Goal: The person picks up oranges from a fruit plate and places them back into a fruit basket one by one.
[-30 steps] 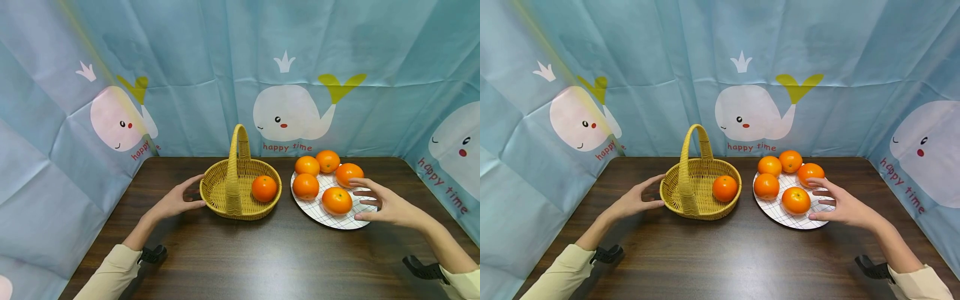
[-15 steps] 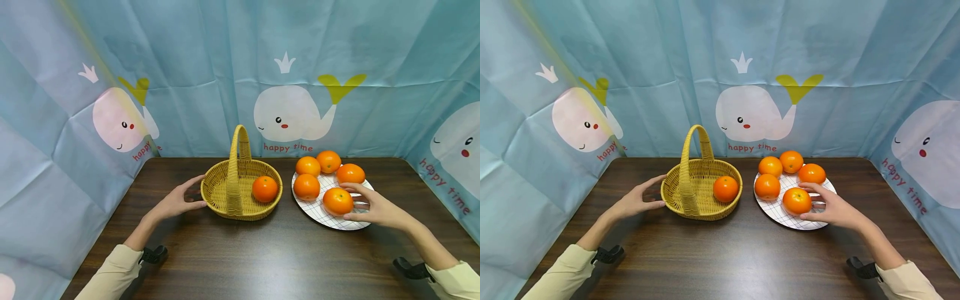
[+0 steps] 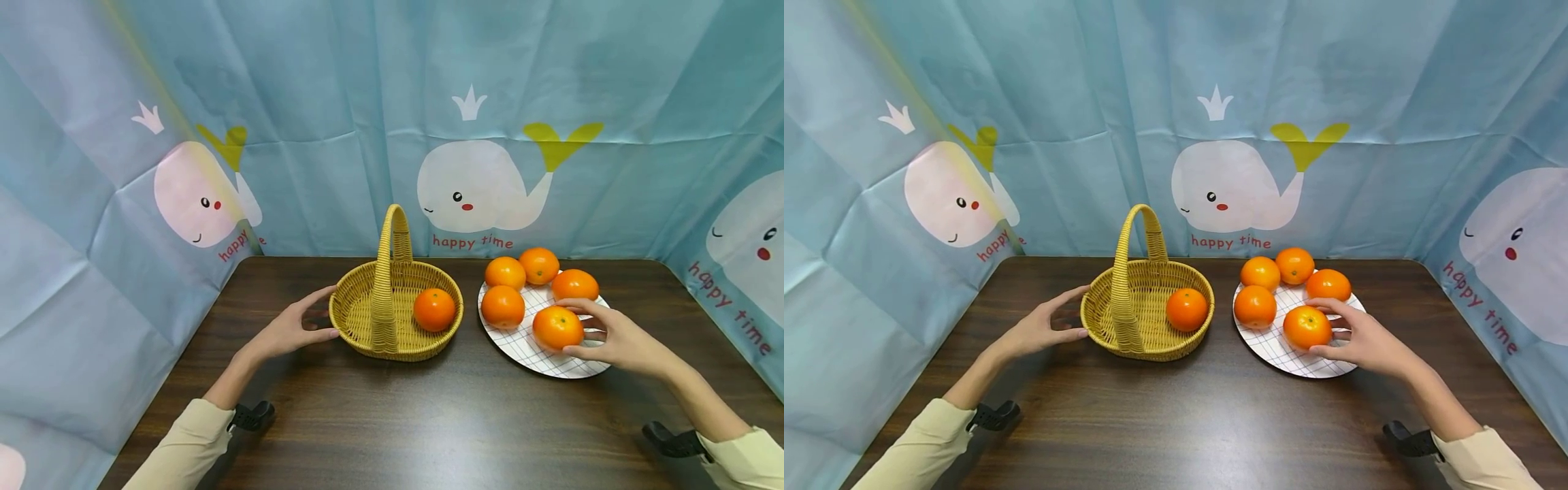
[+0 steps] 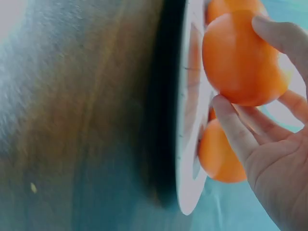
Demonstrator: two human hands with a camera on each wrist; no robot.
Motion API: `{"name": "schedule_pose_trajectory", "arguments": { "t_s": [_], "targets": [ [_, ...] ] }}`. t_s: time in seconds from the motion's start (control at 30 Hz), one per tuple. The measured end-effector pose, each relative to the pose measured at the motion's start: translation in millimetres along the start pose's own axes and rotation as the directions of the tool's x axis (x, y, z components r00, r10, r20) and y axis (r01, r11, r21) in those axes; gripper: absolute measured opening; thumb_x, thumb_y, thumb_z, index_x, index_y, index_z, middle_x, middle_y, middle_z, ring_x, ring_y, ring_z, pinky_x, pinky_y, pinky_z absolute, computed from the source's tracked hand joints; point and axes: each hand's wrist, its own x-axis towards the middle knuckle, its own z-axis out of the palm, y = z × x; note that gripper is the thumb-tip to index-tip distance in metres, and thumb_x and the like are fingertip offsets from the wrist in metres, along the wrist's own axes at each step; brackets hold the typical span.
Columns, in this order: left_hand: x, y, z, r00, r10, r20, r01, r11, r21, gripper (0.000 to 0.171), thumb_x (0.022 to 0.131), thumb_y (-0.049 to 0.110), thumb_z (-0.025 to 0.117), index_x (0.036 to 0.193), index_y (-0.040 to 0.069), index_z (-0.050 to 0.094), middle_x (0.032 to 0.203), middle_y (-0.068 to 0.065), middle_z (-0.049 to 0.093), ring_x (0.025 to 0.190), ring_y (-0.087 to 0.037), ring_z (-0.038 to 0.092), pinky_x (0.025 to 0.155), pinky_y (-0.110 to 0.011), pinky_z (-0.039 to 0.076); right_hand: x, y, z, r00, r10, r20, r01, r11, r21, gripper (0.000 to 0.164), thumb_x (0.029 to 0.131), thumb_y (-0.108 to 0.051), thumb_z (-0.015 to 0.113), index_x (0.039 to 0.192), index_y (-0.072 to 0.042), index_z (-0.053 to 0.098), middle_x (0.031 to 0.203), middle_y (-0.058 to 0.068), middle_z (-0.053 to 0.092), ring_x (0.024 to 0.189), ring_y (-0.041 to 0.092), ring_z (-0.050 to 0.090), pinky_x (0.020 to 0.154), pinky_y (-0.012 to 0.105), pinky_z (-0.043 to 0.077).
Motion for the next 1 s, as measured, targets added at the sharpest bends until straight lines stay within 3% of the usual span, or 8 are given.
{"name": "schedule_pose_trajectory", "arguments": {
  "t_s": [0.2, 0.53, 1.0],
  "targets": [
    [0.0, 0.3, 0.5, 1.0, 0.003, -0.002, -0.003, 1.0, -0.009, 0.084, 0.092, 0.021, 0.08, 0.161, 0.013, 0.032, 0.162, -0.014, 0.03, 0.129, -0.044, 0.051, 0.096, -0.061, 0.049, -2.5, -5.1, -12.3, 0.999, -0.008, -0.031, 0.008, 1.0, -0.002, 0.071, 0.08, -0.003, 0.088, 0.141, -0.002, 0.052, 0.131, 0.014, 0.053, 0.107, 0.005, 0.062, 0.085, 0.019, 0.054],
    [1.7, 2.8, 1.1, 1.0, 0.007, 0.002, -0.007, 1.0, -0.01, 0.084, 0.092, 0.02, 0.079, 0.161, 0.011, 0.031, 0.162, -0.016, 0.03, 0.129, -0.046, 0.05, 0.096, -0.061, 0.049, 0.8, -10.3, -20.2, 0.998, -0.015, -0.065, 0.014, 1.0, -0.007, 0.073, 0.078, 0.001, 0.087, 0.142, 0.0, 0.052, 0.132, 0.003, 0.054, 0.106, 0.004, 0.062, 0.085, 0.017, 0.053],
    [-0.1, 1.5, -0.2, 1.0, 0.003, 0.002, -0.003, 1.0, -0.015, 0.084, 0.092, 0.021, 0.079, 0.161, 0.013, 0.031, 0.162, -0.015, 0.03, 0.129, -0.046, 0.05, 0.096, -0.061, 0.049, 27.2, -24.3, -10.7, 0.996, -0.035, -0.08, 0.042, 0.995, 0.089, 0.076, 0.076, 0.006, 0.087, 0.143, -0.005, 0.053, 0.139, 0.01, 0.049, 0.113, 0.009, 0.06, 0.089, 0.02, 0.053]
  ]
}}
